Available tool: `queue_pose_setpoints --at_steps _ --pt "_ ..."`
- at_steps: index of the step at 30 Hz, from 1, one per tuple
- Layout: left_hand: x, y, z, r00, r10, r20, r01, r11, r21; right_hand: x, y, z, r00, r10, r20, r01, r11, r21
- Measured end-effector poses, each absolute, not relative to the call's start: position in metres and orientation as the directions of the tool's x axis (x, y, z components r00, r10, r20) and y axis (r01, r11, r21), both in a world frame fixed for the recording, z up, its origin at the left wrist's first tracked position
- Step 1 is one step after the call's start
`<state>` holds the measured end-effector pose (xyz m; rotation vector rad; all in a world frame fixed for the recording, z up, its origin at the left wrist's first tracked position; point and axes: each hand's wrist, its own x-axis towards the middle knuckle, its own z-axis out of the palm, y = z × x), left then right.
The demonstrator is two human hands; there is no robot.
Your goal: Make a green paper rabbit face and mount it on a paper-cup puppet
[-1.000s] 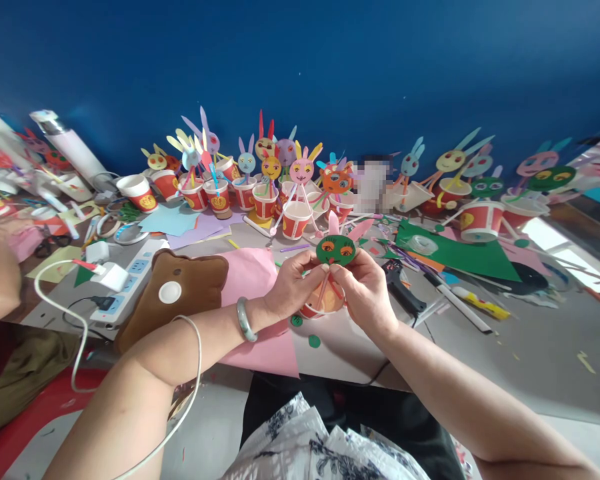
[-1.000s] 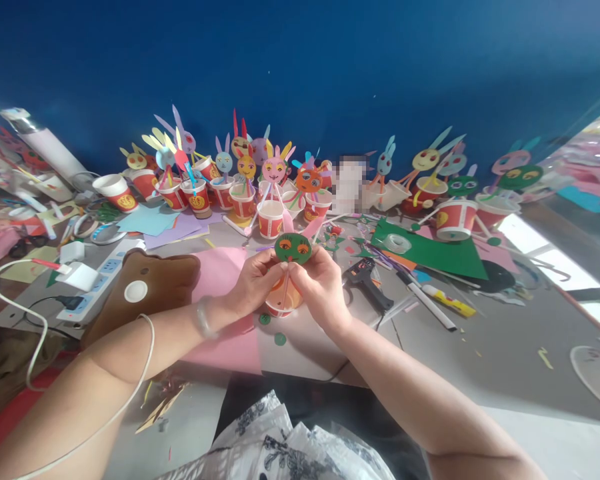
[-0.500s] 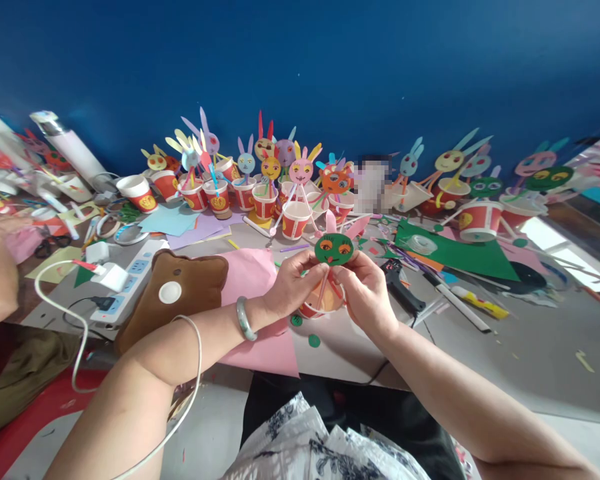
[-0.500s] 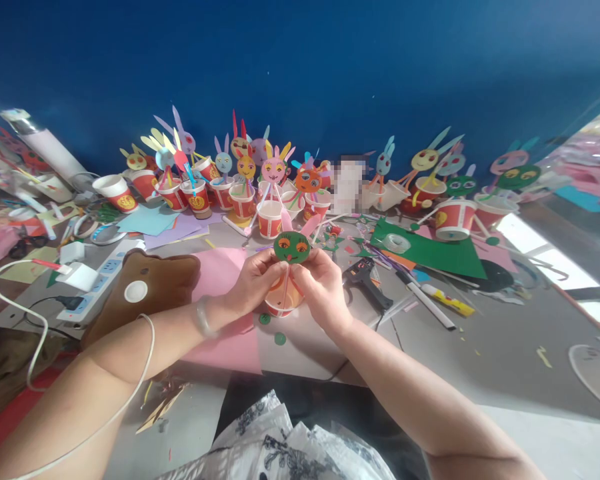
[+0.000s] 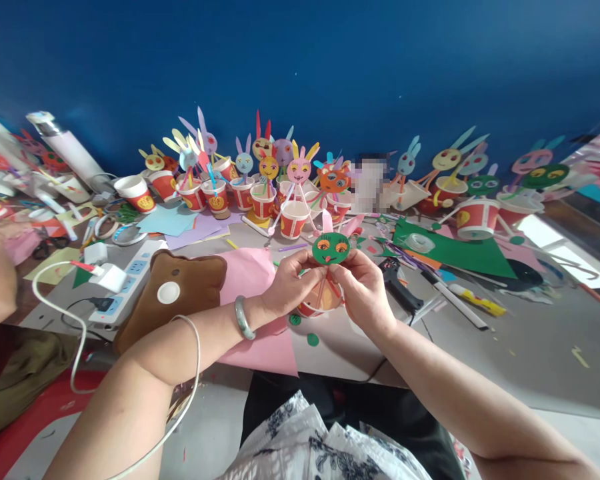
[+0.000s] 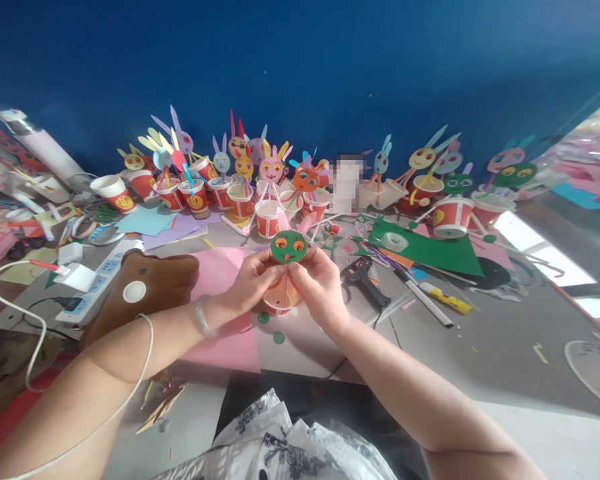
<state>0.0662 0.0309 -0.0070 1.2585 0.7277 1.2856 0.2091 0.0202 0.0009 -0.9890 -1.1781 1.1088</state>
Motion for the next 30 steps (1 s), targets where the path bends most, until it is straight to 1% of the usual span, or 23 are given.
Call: queue_pose_setpoints --at_steps 11,15,22,30 --pt "0.0655 0.0292 -0.0057 0.211 0.953 0.218 -0.275 -0.156 0.949 0.2110 0.0206 -0.0006 0.017 0.975 0.223 -0.150 0.223 -0.963" --pt "0.0652 0.0303 -0.0084 0.209 0.944 0.254 -0.266 -0.195 0.944 0.2096 0.0194 0.0010 0.014 0.979 0.202 -0.169 0.202 -0.965" --pt "0.0655 0.0306 -0.0084 0.205 0.931 0.303 -0.267 -0.245 0.932 0.2115 0.0204 -0.0023 0.038 0.977 0.210 -0.131 0.213 -0.968" --pt "0.0654 0.0290 -0.0032 0.217 0.933 0.287 -0.290 -0.219 0.932 0.2111 0.0195 -0.0016 0.041 0.974 0.225 -0.120 0.228 -0.966"
